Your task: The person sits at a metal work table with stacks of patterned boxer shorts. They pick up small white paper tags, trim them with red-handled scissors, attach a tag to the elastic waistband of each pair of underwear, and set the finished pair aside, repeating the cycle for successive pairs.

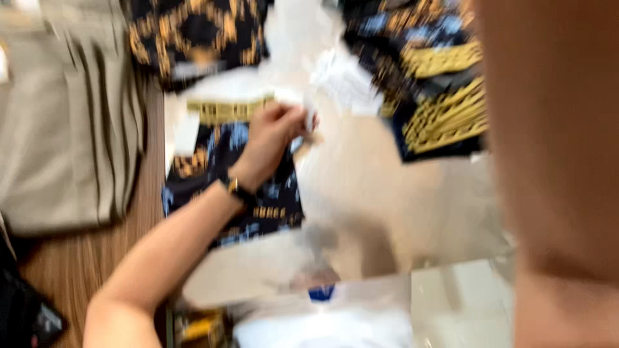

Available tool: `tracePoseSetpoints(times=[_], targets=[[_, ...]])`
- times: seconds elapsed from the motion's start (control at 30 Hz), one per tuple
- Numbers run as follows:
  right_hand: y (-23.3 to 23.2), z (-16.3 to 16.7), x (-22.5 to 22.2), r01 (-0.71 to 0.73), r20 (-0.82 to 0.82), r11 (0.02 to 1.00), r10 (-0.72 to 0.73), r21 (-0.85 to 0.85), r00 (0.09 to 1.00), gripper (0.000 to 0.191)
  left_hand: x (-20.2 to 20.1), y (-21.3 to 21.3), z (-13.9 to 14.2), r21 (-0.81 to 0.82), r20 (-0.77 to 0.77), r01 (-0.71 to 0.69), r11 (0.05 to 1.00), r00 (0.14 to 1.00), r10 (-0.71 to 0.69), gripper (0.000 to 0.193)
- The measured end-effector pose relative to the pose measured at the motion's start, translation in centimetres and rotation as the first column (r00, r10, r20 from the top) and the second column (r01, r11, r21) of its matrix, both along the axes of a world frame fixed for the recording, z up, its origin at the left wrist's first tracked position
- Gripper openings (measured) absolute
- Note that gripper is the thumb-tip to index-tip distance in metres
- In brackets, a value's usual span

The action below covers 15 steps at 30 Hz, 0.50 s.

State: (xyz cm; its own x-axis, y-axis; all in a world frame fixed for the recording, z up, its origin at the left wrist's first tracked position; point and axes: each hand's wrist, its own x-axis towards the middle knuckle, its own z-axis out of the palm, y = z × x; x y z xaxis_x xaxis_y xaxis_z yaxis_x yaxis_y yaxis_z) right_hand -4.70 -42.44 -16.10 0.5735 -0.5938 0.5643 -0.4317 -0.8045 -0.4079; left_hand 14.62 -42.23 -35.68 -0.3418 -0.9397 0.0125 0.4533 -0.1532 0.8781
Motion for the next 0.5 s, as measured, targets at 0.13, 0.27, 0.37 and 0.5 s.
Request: tracePoseSetpoints(times=[0.13, 0.27, 0.37, 0.5], targets=[[2.1, 1.6, 4.7, -0.027, -0.447, 0.982, 0.111, 0.189, 0.888, 0.016, -0.1, -0.7, 0.4, -0.138, -0.064, 0.005, 0.99, 0.998, -0.014, 0.01], [5.5, -5.0, 5.2, -0.181, -0.415, 0.932, 0.306, 0.315, 0.857, 0.024, -0.3, -1.0, 1.7, -0.071, -0.13, 0.021, 0.997, 0.991, -0.03, 0.01], [5.0, -12.8, 2.1, -0.306, -0.229, 0.939, 0.336, 0.159, 0.914, 0.03, 0.1, -1.0, 2.0, -0.081, -0.137, 0.0, 0.997, 0.99, -0.012, 0.01], [5.9, -15.6, -0.6, -0.141, -0.405, 0.889, 0.334, 0.436, 0.851, 0.016, 0.7, -0.9, 1.6, -0.109, -0.068, -0.011, 0.994, 0.998, 0.003, 0.012]])
